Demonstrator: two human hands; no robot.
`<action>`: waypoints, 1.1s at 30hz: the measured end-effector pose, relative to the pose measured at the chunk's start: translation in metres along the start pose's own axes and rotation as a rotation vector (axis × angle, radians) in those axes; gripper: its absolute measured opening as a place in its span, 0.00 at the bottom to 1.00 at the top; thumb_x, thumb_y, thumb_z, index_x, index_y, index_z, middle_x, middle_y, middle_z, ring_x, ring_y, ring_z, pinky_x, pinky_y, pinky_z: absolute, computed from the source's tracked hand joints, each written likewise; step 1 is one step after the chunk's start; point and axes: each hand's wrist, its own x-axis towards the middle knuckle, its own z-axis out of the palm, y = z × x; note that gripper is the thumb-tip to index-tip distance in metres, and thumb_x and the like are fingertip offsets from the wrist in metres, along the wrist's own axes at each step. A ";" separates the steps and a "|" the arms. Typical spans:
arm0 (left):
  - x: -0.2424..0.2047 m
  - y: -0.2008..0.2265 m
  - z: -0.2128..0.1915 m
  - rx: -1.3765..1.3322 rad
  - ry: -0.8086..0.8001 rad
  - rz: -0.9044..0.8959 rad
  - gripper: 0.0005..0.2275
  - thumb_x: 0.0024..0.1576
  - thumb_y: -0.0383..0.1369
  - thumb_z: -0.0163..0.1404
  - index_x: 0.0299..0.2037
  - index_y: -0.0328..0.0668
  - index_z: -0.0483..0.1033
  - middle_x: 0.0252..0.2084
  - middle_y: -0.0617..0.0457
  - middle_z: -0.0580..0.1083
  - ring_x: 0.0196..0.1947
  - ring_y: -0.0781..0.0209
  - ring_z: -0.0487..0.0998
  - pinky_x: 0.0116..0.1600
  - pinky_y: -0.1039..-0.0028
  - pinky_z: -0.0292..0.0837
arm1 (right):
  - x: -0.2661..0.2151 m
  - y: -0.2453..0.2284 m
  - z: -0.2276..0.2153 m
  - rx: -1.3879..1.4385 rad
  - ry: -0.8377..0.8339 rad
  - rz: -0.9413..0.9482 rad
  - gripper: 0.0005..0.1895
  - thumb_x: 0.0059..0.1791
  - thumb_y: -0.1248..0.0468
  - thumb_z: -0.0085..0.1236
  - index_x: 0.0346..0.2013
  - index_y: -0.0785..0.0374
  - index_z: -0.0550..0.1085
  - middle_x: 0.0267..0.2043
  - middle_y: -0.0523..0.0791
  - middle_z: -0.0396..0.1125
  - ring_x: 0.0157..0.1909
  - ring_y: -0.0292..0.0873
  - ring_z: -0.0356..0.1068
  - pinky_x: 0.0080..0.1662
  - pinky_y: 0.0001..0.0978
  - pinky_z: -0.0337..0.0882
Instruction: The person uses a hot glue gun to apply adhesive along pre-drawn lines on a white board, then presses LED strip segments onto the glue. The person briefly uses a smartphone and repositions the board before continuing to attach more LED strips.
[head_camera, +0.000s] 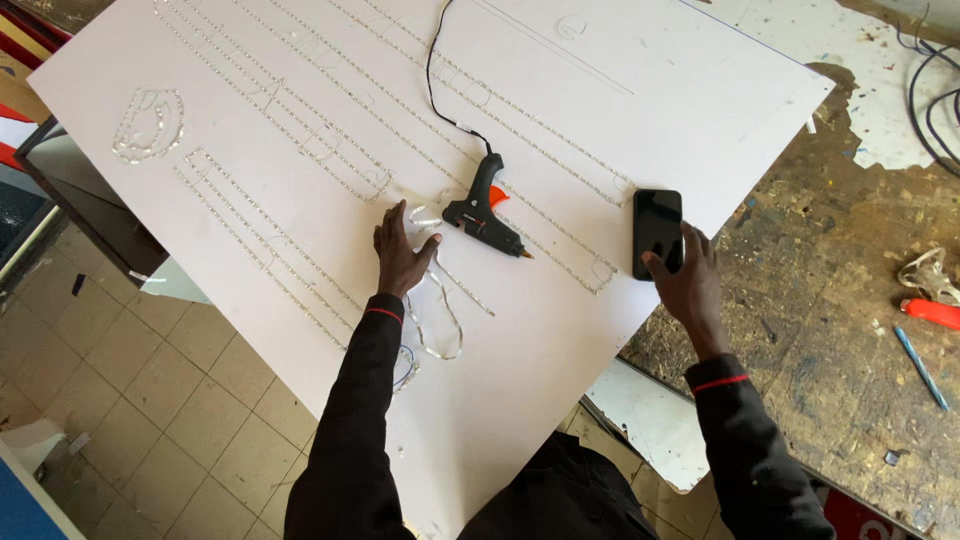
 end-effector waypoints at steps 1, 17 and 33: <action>0.002 0.000 0.001 -0.016 0.011 -0.011 0.43 0.63 0.52 0.62 0.85 0.47 0.55 0.82 0.36 0.59 0.84 0.26 0.55 0.85 0.29 0.39 | 0.007 -0.008 0.007 -0.104 -0.007 0.000 0.51 0.55 0.40 0.68 0.84 0.65 0.61 0.80 0.68 0.59 0.78 0.78 0.60 0.72 0.79 0.65; 0.016 0.027 0.039 -0.008 -0.009 0.109 0.26 0.62 0.41 0.66 0.70 0.58 0.74 0.59 0.57 0.73 0.67 0.45 0.77 0.74 0.35 0.66 | 0.011 0.084 -0.013 -0.236 0.417 0.085 0.48 0.43 0.56 0.66 0.78 0.57 0.64 0.62 0.57 0.68 0.62 0.67 0.70 0.56 0.66 0.64; -0.002 0.063 0.049 -0.083 0.024 0.184 0.15 0.59 0.22 0.62 0.54 0.49 0.79 0.39 0.48 0.78 0.49 0.38 0.81 0.61 0.48 0.75 | -0.008 -0.092 0.112 -0.010 -0.116 -0.665 0.25 0.54 0.58 0.69 0.66 0.52 0.79 0.70 0.47 0.72 0.77 0.57 0.67 0.70 0.60 0.67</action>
